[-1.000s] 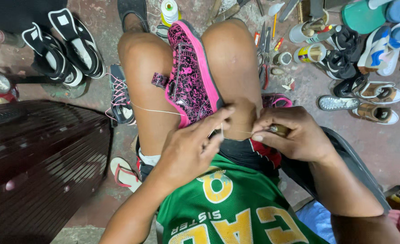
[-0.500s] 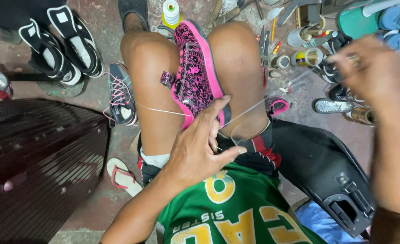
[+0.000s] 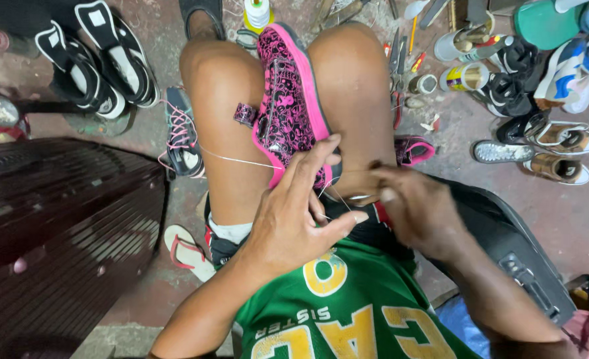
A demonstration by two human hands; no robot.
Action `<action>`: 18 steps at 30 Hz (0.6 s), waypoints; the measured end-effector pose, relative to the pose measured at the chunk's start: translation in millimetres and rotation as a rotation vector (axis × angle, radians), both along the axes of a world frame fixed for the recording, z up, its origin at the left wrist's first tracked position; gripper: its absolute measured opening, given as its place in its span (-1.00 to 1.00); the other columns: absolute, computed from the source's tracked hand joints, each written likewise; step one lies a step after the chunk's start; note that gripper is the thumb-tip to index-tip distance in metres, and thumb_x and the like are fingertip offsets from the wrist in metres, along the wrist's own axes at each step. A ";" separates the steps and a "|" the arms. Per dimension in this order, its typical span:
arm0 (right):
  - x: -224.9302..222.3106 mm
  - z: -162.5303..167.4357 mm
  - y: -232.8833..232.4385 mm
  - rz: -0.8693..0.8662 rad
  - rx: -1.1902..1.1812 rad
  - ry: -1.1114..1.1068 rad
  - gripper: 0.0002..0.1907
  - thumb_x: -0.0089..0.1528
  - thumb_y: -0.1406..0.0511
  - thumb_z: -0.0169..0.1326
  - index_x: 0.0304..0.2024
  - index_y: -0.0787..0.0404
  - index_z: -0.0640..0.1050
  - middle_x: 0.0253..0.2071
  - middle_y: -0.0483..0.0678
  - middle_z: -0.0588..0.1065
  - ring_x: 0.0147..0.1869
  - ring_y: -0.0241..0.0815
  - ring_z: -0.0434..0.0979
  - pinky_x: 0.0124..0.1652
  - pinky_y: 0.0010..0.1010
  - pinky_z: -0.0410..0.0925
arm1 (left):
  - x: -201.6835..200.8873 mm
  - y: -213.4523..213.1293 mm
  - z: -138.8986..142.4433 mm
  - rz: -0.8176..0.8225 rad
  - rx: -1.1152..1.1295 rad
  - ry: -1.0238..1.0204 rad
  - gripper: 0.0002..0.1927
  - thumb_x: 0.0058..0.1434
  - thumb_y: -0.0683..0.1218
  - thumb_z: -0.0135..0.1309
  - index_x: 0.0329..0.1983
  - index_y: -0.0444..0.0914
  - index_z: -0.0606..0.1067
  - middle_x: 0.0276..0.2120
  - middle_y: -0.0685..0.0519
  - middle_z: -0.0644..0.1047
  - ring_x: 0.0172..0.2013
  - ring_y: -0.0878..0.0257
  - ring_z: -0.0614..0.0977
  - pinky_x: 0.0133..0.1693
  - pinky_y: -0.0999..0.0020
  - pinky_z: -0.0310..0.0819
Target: The person sits on the floor and sews a pink and black sneaker using a needle and thread. They repeatedly push the needle through the shoe's upper and pull the thread to secure the seam. The task continues without finishing the shoe in the clip.
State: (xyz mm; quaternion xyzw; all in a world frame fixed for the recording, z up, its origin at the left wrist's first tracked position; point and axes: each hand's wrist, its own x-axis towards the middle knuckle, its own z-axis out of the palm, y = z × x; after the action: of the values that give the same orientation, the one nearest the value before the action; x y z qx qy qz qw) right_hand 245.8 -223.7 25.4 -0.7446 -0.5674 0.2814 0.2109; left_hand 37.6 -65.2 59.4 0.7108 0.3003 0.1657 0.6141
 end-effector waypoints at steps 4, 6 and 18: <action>-27.0 1.6 9.6 -0.049 0.141 0.275 -0.77 0.42 0.35 -0.08 0.11 0.24 0.42 -0.18 0.00 0.51 -0.16 -0.18 0.55 -0.12 -0.32 0.44 | -8.3 -7.4 -2.2 0.053 0.050 -0.121 -0.31 0.16 -0.13 0.28 0.36 -0.24 0.34 0.24 -0.12 0.42 -0.39 0.33 0.68 -0.42 0.48 0.57; -30.6 9.8 10.2 -0.185 0.184 0.599 -0.72 0.39 0.34 -0.06 0.16 0.21 0.41 -0.26 -0.09 0.49 -0.24 -0.32 0.50 -0.16 -0.43 0.40 | -21.3 -5.7 -1.9 0.308 0.373 -0.128 -0.58 0.27 -0.23 0.07 0.21 -0.17 0.43 0.16 -0.07 0.44 -0.25 0.17 0.65 -0.21 0.39 0.58; -69.3 -23.6 50.6 -0.138 0.370 0.079 -0.38 0.09 0.24 0.51 0.08 0.23 0.47 -0.44 -0.18 0.36 -0.44 -0.42 0.30 -0.40 -0.58 0.26 | -95.0 13.9 -90.7 0.357 0.415 0.036 -0.50 0.23 -0.12 0.32 -0.61 -0.26 0.23 -0.62 0.05 0.25 -0.57 0.23 0.26 -0.47 0.27 0.09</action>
State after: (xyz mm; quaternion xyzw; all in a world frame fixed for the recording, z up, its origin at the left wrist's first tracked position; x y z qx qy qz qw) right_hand 176.5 -173.1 1.8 -0.7186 -0.5484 0.1863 0.3850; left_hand -57.4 -51.3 -31.3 0.7600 0.3913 0.3167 0.4111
